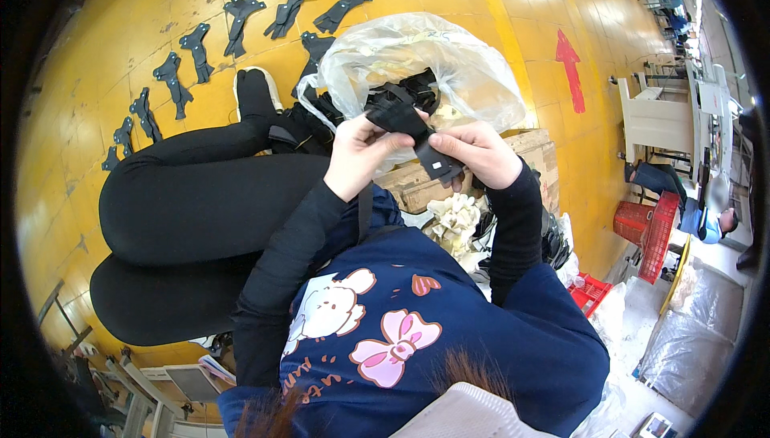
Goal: The person sits on the floor and repeatedly picks up small black plastic hardware parts from a clear plastic bag, briefly inspects them, and places them into a neat row on the yellow floor. The person handles the parts one at a time and continues the process for the duration of the clip.
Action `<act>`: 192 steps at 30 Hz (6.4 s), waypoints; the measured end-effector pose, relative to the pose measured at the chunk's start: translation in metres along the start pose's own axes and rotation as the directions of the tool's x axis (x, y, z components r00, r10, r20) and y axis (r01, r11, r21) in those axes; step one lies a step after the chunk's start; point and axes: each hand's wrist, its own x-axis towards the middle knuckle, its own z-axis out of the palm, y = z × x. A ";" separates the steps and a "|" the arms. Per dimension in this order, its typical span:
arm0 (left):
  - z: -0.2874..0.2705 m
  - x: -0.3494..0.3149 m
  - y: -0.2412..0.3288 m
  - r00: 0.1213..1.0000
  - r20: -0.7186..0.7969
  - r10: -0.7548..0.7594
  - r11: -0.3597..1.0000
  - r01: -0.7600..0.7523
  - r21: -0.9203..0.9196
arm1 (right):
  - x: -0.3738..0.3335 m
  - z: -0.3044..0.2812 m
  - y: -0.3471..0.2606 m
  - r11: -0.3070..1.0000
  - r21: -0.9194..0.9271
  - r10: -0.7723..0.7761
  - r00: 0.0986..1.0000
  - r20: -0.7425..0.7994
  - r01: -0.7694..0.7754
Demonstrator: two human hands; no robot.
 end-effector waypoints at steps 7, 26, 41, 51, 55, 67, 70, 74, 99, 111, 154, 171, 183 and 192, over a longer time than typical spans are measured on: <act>-0.007 -0.001 -0.011 0.991 -0.005 -0.132 0.979 0.130 -0.154 | 0.002 0.008 0.005 0.998 0.063 0.007 0.999 -0.036 -0.005; -0.029 -0.002 -0.053 0.937 0.018 -0.348 0.821 0.295 0.489 | 0.016 -0.068 0.282 0.670 -0.408 0.096 0.618 -0.780 -0.620; 0.011 -0.012 -0.030 0.788 0.615 0.020 0.623 -0.492 0.609 | 0.018 -0.025 0.129 0.932 -0.293 0.131 0.950 -0.282 -0.215; -0.011 -0.009 -0.008 0.972 0.021 -0.234 0.947 0.233 -0.222 | 0.005 0.009 0.026 0.962 0.274 0.026 0.999 -0.035 -0.015; -0.013 -0.010 -0.010 0.975 0.003 -0.224 0.945 0.218 -0.246 | 0.007 0.009 0.027 0.952 0.306 0.000 1.000 0.002 -0.001; -0.011 -0.006 0.000 0.975 0.006 -0.220 0.960 0.218 -0.178 | 0.001 -0.019 0.054 0.836 -0.526 0.198 0.980 0.026 -0.155; -0.027 -0.017 0.018 0.991 -0.125 -0.055 0.987 0.073 0.141 | -0.007 -0.062 0.109 0.356 -0.798 0.405 0.849 -0.338 -0.487; -0.043 -0.052 0.084 0.939 -0.341 0.036 0.955 0.067 0.288 | -0.006 -0.110 0.249 0.175 -0.719 0.442 0.706 -0.553 -0.673; -0.071 -0.122 0.245 0.980 0.151 0.130 0.188 -0.174 0.967 | 0.132 -0.074 0.305 0.250 -0.927 0.636 0.769 -0.062 -0.281; -0.053 0.100 0.087 0.795 0.555 -0.245 0.298 -0.483 0.823 | 0.195 -0.085 0.283 0.597 -0.640 0.174 0.857 -0.484 -0.483; -0.120 0.127 -0.103 0.523 0.078 -0.849 -0.098 -0.301 0.948 | 0.220 -0.067 0.184 0.955 -0.062 0.285 0.954 -0.096 -0.292; -0.123 0.123 -0.110 0.569 0.097 -0.817 -0.088 -0.288 0.954 | 0.211 -0.041 0.159 0.975 0.014 0.222 0.974 0.055 -0.223; -0.120 0.129 -0.101 0.540 0.075 -0.839 -0.091 -0.274 0.957 | 0.209 -0.094 0.177 0.810 -0.538 -0.075 0.869 -0.489 -0.233; -0.115 0.137 -0.115 0.901 0.167 -0.401 0.222 -0.081 0.972 | 0.200 -0.186 0.143 0.844 -0.309 0.047 0.635 -0.771 -0.438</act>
